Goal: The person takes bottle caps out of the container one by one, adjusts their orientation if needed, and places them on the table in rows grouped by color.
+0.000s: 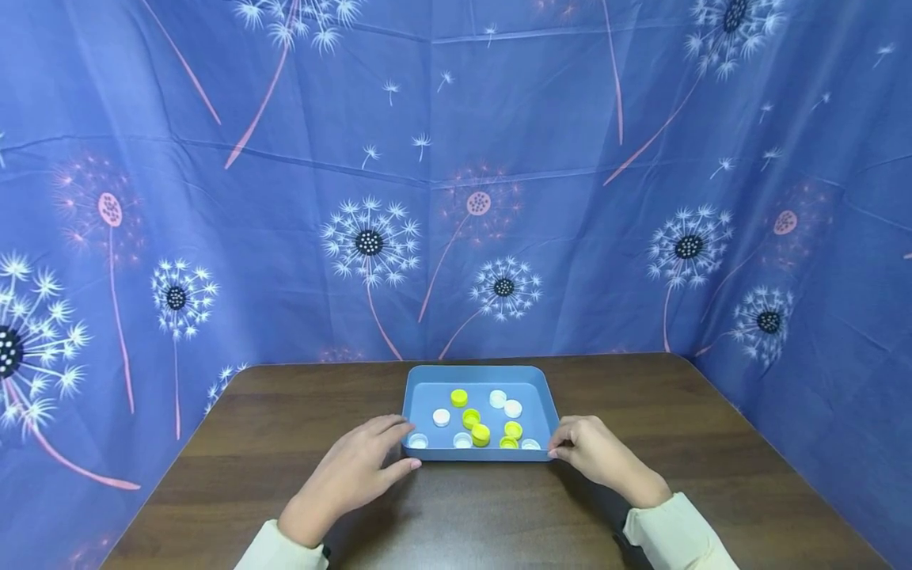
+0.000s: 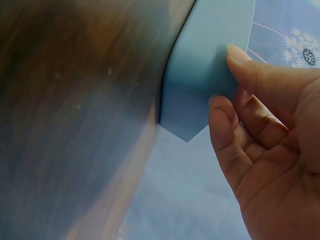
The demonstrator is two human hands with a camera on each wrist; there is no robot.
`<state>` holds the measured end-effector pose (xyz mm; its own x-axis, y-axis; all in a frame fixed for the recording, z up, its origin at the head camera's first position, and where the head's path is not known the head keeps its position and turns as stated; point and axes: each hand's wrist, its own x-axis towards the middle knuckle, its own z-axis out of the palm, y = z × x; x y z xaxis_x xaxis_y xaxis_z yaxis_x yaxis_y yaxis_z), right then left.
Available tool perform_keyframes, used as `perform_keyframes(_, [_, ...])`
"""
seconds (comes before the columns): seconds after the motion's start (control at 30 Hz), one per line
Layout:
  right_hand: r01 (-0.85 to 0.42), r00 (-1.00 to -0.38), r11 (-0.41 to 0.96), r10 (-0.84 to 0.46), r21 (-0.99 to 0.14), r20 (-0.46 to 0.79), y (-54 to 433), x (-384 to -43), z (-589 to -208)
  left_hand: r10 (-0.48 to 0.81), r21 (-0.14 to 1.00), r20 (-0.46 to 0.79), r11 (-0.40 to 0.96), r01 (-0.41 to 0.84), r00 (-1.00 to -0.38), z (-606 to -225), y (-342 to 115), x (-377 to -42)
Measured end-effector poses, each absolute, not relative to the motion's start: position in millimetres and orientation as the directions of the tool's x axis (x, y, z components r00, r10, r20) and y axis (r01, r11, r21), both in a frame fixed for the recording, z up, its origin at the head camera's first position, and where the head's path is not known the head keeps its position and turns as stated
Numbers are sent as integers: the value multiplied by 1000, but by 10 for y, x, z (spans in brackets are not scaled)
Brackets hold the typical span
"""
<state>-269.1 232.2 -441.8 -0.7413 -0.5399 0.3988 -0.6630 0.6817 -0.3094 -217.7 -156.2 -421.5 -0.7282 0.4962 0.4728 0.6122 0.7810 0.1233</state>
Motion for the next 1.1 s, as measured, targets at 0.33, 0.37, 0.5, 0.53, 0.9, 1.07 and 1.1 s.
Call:
perform_keyframes(0.33, [-656,-752,678,-548,-332,367,2344,-2683,-4352,480,159,438,791,590,-761,-4203,-1528,-2198])
perform_keyframes(0.37, [-654,-754,678,-546,-336,365,2345,-2681,-4347,477,163,434,793,588,-764,-4199,-1524,-2201])
perform_keyframes(0.5, [-649,-759,678,-541,-346,362,2348,-2672,-4347,480,155,440,792,591,-759,-4169,-1502,-2198])
perform_keyframes(0.53, [-648,-760,678,-541,-347,361,2350,-2674,-4352,480,155,446,790,593,-756,-4150,-1495,-2190])
perform_keyframes(0.9, [-633,-772,688,-535,-355,342,2369,-2702,-4364,381,379,500,711,592,-778,-3959,-1148,-2301])
perform_keyframes(1.07, [-640,-768,672,-545,-372,336,2349,-2702,-4369,312,473,444,715,516,-840,-3987,-906,-2497])
perform_keyframes(1.1, [-638,-770,673,-544,-375,334,2345,-2701,-4372,311,474,427,723,503,-849,-4007,-862,-2542])
